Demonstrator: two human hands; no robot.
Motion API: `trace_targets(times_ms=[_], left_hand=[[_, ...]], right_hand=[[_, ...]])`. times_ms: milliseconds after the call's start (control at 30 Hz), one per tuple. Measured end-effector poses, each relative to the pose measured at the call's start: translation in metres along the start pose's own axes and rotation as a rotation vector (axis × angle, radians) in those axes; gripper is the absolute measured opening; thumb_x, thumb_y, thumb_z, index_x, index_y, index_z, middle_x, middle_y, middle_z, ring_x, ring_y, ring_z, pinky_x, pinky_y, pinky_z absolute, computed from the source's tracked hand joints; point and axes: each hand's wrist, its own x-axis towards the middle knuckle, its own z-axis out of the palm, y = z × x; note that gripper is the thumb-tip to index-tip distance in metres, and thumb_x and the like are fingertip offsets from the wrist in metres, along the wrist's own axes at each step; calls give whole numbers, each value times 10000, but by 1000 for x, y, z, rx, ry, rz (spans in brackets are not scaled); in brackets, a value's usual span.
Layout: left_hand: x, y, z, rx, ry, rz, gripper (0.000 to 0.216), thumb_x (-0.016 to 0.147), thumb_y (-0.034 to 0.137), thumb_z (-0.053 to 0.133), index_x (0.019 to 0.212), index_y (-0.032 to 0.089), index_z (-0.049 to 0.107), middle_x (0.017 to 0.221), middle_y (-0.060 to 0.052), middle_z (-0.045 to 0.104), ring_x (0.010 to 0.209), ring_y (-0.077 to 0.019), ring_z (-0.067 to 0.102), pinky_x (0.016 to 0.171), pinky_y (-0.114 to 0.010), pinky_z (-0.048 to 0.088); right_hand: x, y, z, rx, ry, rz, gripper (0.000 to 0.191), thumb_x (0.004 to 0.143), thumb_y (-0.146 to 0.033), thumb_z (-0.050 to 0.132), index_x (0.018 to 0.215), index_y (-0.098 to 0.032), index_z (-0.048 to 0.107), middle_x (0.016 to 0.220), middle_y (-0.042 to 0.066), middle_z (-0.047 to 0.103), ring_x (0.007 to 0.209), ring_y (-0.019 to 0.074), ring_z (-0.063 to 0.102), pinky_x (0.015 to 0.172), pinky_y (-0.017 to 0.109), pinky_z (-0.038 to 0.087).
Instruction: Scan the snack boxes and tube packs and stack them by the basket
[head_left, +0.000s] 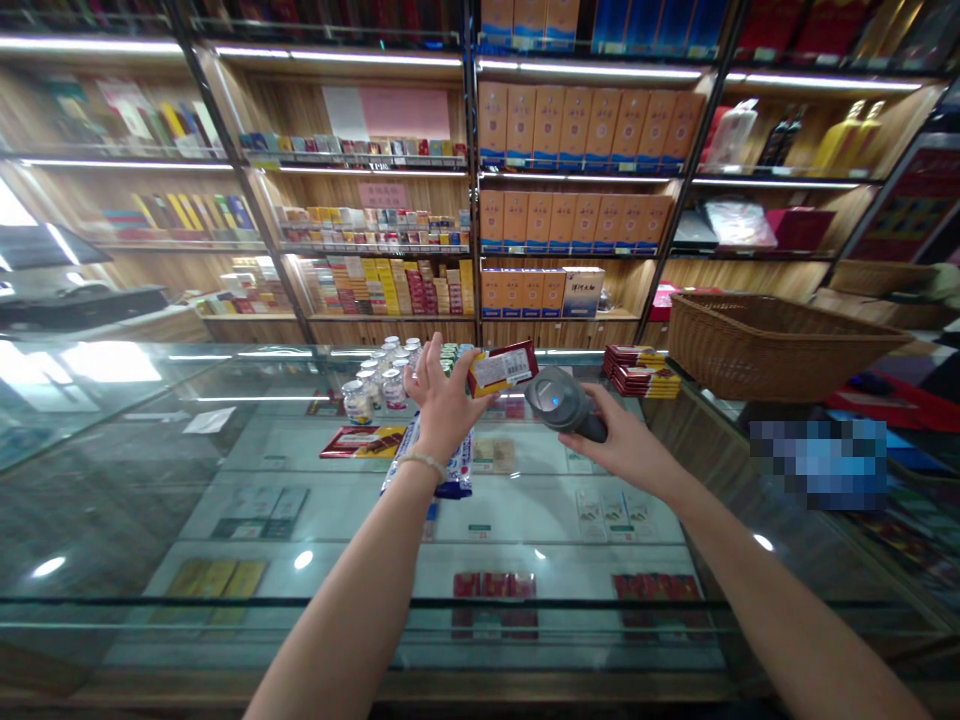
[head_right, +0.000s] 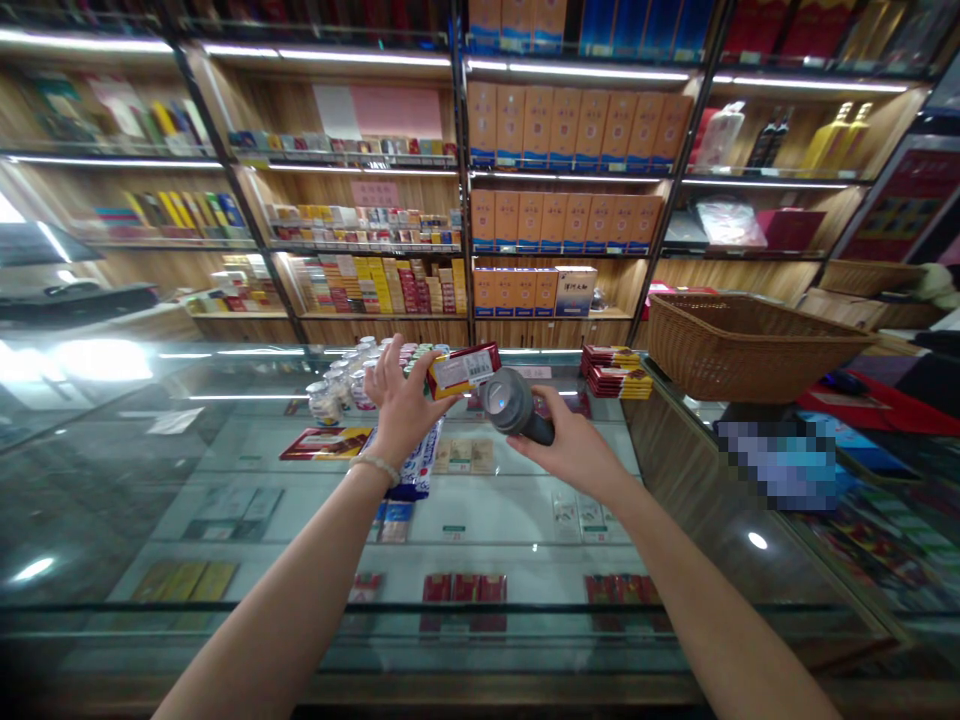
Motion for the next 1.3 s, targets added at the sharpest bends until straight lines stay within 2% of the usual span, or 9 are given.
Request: trace_targets(times_ms=[33, 100, 200, 333, 567, 767, 1033, 1167, 1300], left_hand=[[0, 0, 0, 0, 0, -6, 709, 770, 486, 886, 1415, 337, 633, 1751, -170, 258, 1629, -406, 198, 1285, -685, 97], [1, 0, 0, -1, -4, -17, 716, 764, 482, 892, 1414, 330, 634, 1751, -173, 256, 1630, -412, 191, 1285, -682, 104], [1, 1, -3, -3, -15, -23, 721, 762, 461, 895, 1418, 326, 628, 1756, -171, 244, 1631, -415, 185, 1288, -678, 96], [1, 2, -4, -17, -18, -17, 714, 760, 448, 895, 1412, 332, 628, 1759, -159, 237, 1631, -413, 182, 1292, -675, 86], [1, -2, 0, -17, 0, -11, 722, 775, 454, 875, 1437, 339, 610, 1760, -155, 213, 1637, -408, 169, 1307, -654, 69], [1, -1, 0, -17, -5, -4, 713, 781, 468, 875, 1433, 329, 623, 1753, -179, 219, 1636, -422, 164, 1307, -670, 70], [1, -1, 0, -20, -4, -4, 741, 754, 462, 901, 1428, 338, 618, 1754, -171, 222, 1637, -417, 161, 1309, -661, 63], [0, 1, -2, -27, -11, -13, 737, 756, 460, 901, 1424, 338, 615, 1753, -162, 232, 1634, -411, 175, 1307, -659, 70], [0, 2, -4, -27, -19, -12, 736, 756, 458, 902, 1424, 322, 622, 1748, -184, 232, 1637, -415, 161, 1303, -662, 62]], right_hand=[[0, 0, 0, -119, 9, -7, 683, 845, -532, 709, 1427, -249, 491, 1162, 107, 769, 939, 293, 749, 763, 355, 533], [0, -1, 2, -340, -18, 7, 689, 882, -525, 669, 1469, -232, 460, 1147, 132, 788, 990, 345, 763, 794, 377, 524], [-1, -4, 6, -566, -79, 4, 673, 919, -489, 600, 1504, -200, 435, 1081, 146, 808, 961, 365, 782, 775, 373, 512], [0, -3, 13, -710, -79, -20, 670, 936, -472, 544, 1523, -175, 417, 1038, 154, 814, 948, 363, 793, 744, 356, 502], [0, 1, 21, -755, -108, -73, 658, 967, -448, 496, 1550, -165, 383, 1081, 158, 811, 997, 344, 791, 731, 341, 497], [-1, 4, 31, -801, -168, -117, 687, 1002, -445, 466, 1615, -171, 325, 1308, 168, 754, 1027, 315, 782, 782, 358, 522], [-2, 3, 36, -858, -245, -120, 690, 1000, -436, 475, 1631, -195, 334, 1289, 163, 757, 1026, 329, 773, 795, 387, 542], [-1, 5, 37, -850, -249, -122, 677, 999, -438, 485, 1623, -212, 351, 1236, 143, 771, 1014, 325, 768, 791, 383, 544], [-2, 5, 37, -835, -249, -116, 676, 1000, -429, 493, 1623, -208, 348, 1271, 149, 736, 1046, 314, 745, 800, 384, 546]])
